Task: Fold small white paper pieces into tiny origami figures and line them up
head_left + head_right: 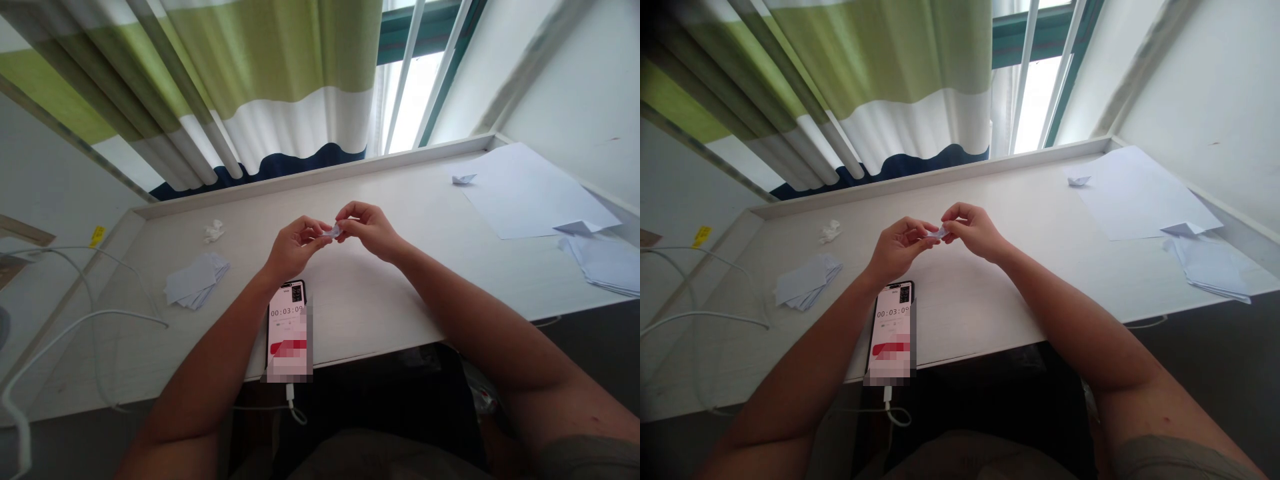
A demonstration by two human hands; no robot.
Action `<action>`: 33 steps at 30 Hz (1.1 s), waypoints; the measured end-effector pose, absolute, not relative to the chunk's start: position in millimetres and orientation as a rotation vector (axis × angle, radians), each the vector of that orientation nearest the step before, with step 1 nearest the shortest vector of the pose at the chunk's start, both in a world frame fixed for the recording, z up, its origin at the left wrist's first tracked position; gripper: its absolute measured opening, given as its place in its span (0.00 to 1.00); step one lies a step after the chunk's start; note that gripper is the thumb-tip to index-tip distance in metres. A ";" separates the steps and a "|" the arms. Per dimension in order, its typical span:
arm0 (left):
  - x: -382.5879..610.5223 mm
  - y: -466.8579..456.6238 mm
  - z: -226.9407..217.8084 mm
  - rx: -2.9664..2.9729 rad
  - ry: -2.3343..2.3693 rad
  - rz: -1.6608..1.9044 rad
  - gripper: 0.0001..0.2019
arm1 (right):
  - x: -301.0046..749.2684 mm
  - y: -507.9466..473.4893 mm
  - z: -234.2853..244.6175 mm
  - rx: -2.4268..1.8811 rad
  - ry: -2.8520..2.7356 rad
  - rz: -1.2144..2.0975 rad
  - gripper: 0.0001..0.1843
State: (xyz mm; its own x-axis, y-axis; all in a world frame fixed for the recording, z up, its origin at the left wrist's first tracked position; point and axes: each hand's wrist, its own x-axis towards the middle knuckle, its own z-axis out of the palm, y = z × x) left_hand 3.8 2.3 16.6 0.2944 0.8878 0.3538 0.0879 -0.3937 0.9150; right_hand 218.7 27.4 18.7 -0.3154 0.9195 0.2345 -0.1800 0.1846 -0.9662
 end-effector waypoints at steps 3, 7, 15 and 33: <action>3.4 2.7 14.6 1.741 0.881 1.223 0.14 | 218.4 27.0 20.1 -0.757 -1.387 1.387 0.07; 3.3 1.6 16.1 1.812 0.885 1.245 0.08 | 218.1 27.6 20.3 -0.747 -1.343 1.446 0.06; 3.3 -2.2 24.0 2.004 0.880 1.265 0.05 | 216.8 27.4 18.6 -0.731 -1.370 1.398 0.05; 4.9 -0.3 17.4 2.027 0.983 1.173 0.18 | 213.1 21.8 13.2 -0.704 -1.621 1.248 0.05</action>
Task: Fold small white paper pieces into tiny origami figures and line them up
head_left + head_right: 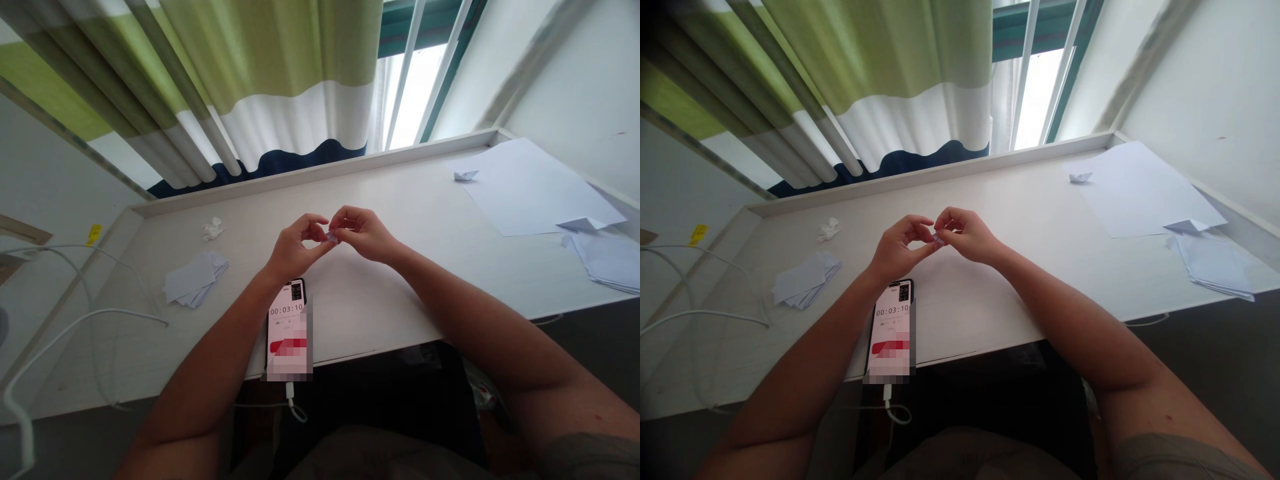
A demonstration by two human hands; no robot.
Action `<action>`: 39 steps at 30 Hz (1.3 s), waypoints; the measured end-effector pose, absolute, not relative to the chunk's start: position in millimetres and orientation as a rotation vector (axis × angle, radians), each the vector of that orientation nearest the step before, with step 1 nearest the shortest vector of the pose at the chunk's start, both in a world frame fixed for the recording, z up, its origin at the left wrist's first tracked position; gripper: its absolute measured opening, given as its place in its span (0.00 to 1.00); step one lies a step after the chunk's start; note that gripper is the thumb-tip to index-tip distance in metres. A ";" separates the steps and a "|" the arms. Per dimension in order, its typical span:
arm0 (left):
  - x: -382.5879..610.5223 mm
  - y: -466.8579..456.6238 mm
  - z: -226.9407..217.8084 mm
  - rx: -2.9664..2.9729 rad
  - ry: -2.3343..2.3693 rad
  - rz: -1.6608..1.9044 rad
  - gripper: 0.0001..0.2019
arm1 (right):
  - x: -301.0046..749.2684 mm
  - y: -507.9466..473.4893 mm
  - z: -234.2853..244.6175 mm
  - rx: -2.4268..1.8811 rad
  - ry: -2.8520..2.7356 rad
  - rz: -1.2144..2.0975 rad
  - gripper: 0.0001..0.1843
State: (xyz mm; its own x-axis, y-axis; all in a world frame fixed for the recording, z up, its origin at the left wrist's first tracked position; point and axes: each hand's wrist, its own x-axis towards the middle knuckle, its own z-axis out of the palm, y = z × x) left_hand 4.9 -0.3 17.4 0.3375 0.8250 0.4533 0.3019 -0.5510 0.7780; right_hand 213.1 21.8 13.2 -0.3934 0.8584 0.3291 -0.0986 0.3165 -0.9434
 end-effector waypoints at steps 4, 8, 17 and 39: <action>7.0 -5.0 20.7 2.101 1.042 1.180 0.14 | 213.9 23.4 12.3 -0.730 -1.622 1.243 0.07; 7.8 -5.7 20.1 2.081 1.108 1.227 0.12 | 213.7 25.0 9.9 -0.741 -1.608 1.266 0.09; 9.5 -4.2 20.1 1.790 1.061 1.195 0.21 | 212.8 27.7 8.5 -0.727 -1.514 1.272 0.14; 10.4 -0.4 17.7 1.564 1.037 1.366 0.23 | 211.3 27.3 5.5 -0.683 -1.517 1.241 0.24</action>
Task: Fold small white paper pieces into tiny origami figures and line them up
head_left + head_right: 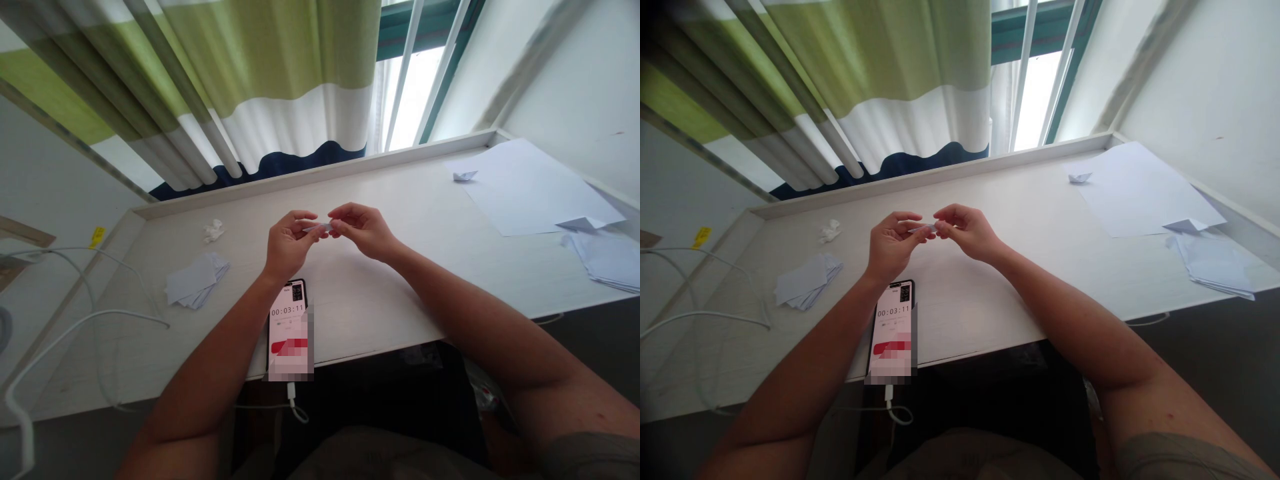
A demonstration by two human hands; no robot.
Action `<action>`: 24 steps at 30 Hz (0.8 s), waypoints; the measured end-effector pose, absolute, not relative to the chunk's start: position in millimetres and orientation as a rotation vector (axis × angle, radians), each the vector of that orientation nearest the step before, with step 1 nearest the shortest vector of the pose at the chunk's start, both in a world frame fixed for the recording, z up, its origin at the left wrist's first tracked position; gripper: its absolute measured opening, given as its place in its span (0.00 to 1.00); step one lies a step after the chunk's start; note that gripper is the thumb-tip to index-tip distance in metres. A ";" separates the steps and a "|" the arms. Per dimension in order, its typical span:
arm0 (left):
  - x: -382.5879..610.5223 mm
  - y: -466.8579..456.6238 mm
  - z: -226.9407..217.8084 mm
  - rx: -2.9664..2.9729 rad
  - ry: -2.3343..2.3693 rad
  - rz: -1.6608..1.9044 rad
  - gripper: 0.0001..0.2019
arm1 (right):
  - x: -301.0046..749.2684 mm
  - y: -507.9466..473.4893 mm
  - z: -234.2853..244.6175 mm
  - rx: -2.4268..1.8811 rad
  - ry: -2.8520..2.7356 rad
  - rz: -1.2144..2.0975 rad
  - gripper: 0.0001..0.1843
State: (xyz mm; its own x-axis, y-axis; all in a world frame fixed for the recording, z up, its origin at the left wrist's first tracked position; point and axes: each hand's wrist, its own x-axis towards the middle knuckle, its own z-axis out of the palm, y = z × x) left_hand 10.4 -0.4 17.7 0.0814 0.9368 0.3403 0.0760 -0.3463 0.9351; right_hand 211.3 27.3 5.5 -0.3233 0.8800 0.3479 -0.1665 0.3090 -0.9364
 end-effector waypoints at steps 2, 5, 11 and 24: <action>11.1 0.6 17.0 1.556 1.037 1.374 0.24 | 211.8 25.9 6.6 -0.685 -1.548 1.277 0.25; 12.1 1.0 17.4 1.534 1.042 1.352 0.24 | 212.3 24.7 7.6 -0.695 -1.557 1.264 0.24; 9.6 1.3 19.7 1.537 1.038 1.222 0.22 | 214.9 28.1 8.0 -0.711 -1.547 1.236 0.23; 13.2 -2.6 20.0 1.563 1.002 1.216 0.19 | 217.9 26.9 14.0 -0.744 -1.637 1.243 0.18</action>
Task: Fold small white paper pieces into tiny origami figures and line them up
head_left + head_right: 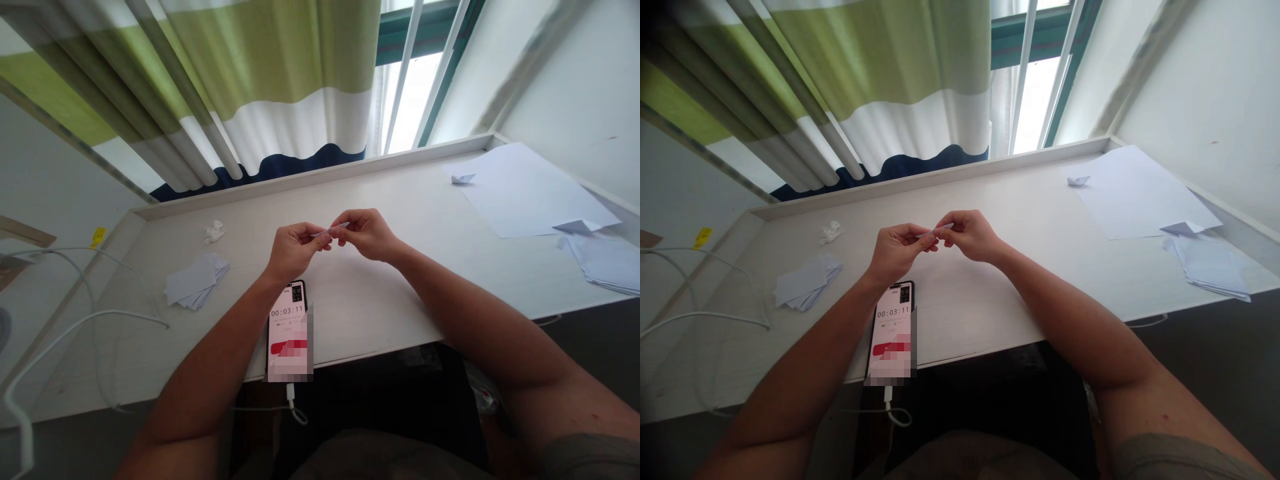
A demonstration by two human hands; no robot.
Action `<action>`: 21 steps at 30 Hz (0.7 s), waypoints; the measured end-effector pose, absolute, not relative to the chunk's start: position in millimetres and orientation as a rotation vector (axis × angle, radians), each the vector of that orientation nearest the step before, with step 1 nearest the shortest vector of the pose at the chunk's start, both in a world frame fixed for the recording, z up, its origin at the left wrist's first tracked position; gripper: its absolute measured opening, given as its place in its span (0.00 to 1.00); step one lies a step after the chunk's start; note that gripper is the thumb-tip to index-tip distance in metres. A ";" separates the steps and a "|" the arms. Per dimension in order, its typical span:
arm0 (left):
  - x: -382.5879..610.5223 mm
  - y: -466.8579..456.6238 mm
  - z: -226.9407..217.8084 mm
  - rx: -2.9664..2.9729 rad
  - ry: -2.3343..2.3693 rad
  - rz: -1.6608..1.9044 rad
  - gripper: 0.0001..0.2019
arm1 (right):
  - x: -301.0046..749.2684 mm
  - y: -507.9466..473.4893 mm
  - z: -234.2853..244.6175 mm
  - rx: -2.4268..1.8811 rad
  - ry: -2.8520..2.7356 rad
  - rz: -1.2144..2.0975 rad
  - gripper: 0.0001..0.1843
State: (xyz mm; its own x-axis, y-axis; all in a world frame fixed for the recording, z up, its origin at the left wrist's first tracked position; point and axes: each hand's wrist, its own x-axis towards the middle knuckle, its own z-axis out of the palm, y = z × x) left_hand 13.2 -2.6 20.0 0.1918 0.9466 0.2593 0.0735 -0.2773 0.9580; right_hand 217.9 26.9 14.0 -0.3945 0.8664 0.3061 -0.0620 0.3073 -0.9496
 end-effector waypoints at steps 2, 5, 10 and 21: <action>13.7 -3.8 21.1 1.566 0.998 1.201 0.18 | 219.5 27.8 14.9 -0.741 -1.657 1.245 0.18; 13.2 -3.1 21.8 1.577 1.015 1.207 0.18 | 219.3 29.4 13.5 -0.708 -1.655 1.258 0.22; 11.6 0.5 20.7 1.565 1.050 1.325 0.17 | 216.5 29.8 10.5 -0.690 -1.607 1.257 0.28; 11.3 -2.7 25.2 1.517 0.968 1.130 0.18 | 218.6 32.2 7.4 -0.654 -1.569 1.348 0.27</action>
State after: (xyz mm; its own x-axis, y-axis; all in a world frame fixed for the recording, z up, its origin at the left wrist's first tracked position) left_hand 11.3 -2.7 25.2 0.2517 0.9485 0.1925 0.0441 -0.2100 0.9767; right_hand 218.6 32.2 7.4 -0.4218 0.8542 0.3042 -0.1722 0.2539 -0.9518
